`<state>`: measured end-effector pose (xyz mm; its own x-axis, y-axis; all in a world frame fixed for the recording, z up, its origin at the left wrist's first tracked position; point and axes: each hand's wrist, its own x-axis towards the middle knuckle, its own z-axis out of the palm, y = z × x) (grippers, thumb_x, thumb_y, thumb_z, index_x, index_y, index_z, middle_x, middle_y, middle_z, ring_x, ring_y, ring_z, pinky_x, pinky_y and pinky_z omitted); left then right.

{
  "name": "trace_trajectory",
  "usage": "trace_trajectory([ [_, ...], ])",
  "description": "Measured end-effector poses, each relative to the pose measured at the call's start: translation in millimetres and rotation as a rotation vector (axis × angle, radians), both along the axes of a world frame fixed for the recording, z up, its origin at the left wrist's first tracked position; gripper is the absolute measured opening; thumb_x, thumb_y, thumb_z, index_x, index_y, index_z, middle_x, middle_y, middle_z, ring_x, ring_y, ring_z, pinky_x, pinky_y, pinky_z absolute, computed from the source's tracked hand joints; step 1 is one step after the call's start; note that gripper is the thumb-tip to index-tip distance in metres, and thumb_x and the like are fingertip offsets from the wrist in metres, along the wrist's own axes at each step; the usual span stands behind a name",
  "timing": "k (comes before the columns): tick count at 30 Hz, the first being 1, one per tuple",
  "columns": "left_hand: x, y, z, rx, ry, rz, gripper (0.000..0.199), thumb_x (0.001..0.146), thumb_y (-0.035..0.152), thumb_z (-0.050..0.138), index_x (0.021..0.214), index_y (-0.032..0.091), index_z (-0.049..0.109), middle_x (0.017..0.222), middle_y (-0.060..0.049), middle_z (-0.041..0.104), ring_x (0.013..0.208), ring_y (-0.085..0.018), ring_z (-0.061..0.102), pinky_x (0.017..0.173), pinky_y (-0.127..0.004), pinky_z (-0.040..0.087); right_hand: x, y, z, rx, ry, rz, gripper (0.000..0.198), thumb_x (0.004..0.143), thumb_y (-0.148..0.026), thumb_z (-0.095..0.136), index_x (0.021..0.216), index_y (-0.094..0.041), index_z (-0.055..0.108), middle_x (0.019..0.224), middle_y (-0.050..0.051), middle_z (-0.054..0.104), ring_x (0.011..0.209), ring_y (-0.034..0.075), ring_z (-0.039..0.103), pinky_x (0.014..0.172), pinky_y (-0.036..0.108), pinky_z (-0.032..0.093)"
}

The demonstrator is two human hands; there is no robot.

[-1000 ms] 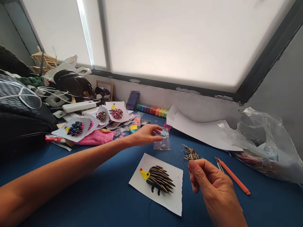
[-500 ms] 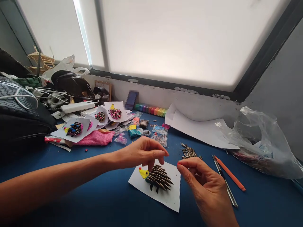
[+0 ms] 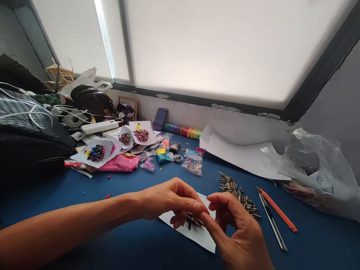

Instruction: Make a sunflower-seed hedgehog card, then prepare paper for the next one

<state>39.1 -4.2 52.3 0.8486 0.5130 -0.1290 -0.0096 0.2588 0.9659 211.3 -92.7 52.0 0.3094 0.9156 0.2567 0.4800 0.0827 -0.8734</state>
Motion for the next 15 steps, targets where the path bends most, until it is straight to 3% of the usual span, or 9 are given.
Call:
trace_trajectory([
  [6, -2.6, 7.9, 0.7, -0.070, -0.006, 0.125, 0.043, 0.066, 0.048, 0.086, 0.077, 0.015, 0.061, 0.049, 0.005, 0.055, 0.044, -0.006, 0.050, 0.050, -0.021, 0.036, 2.8, 3.4, -5.0, -0.052, -0.024, 0.057, 0.035, 0.072, -0.057, 0.072, 0.094, -0.030, 0.073, 0.080, -0.001, 0.070, 0.065, 0.017, 0.065, 0.062, 0.028, 0.054],
  [10, -1.1, 8.7, -4.4, -0.081, -0.029, 0.078, 0.046, 0.076, 0.058, 0.074, 0.081, 0.013, 0.064, 0.066, 0.001, 0.064, 0.044, -0.007, 0.056, 0.050, -0.022, 0.040, 6.8, 6.8, -2.9, -0.075, 0.041, 0.013, 0.040, 0.072, -0.060, 0.071, 0.096, -0.028, 0.073, 0.087, 0.001, 0.073, 0.076, 0.021, 0.070, 0.063, 0.028, 0.057],
  [13, 1.2, 3.2, -7.5, -0.072, -0.049, 0.013, 0.045, 0.079, 0.056, 0.072, 0.086, 0.012, 0.069, 0.082, -0.003, 0.069, 0.056, -0.009, 0.064, 0.061, -0.024, 0.049, 7.1, 8.3, -3.3, -0.091, 0.055, 0.032, 0.042, 0.072, -0.059, 0.072, 0.099, -0.027, 0.072, 0.090, 0.002, 0.074, 0.074, 0.021, 0.071, 0.059, 0.028, 0.056],
  [15, 2.5, -1.3, -8.7, -0.064, -0.061, -0.022, 0.045, 0.080, 0.057, 0.071, 0.084, 0.012, 0.069, 0.080, -0.004, 0.070, 0.063, -0.011, 0.066, 0.070, -0.026, 0.052, 5.6, 8.6, -5.7, -0.107, 0.029, 0.059, 0.042, 0.072, -0.058, 0.073, 0.101, -0.027, 0.072, 0.087, 0.001, 0.075, 0.069, 0.019, 0.069, 0.059, 0.028, 0.056],
])
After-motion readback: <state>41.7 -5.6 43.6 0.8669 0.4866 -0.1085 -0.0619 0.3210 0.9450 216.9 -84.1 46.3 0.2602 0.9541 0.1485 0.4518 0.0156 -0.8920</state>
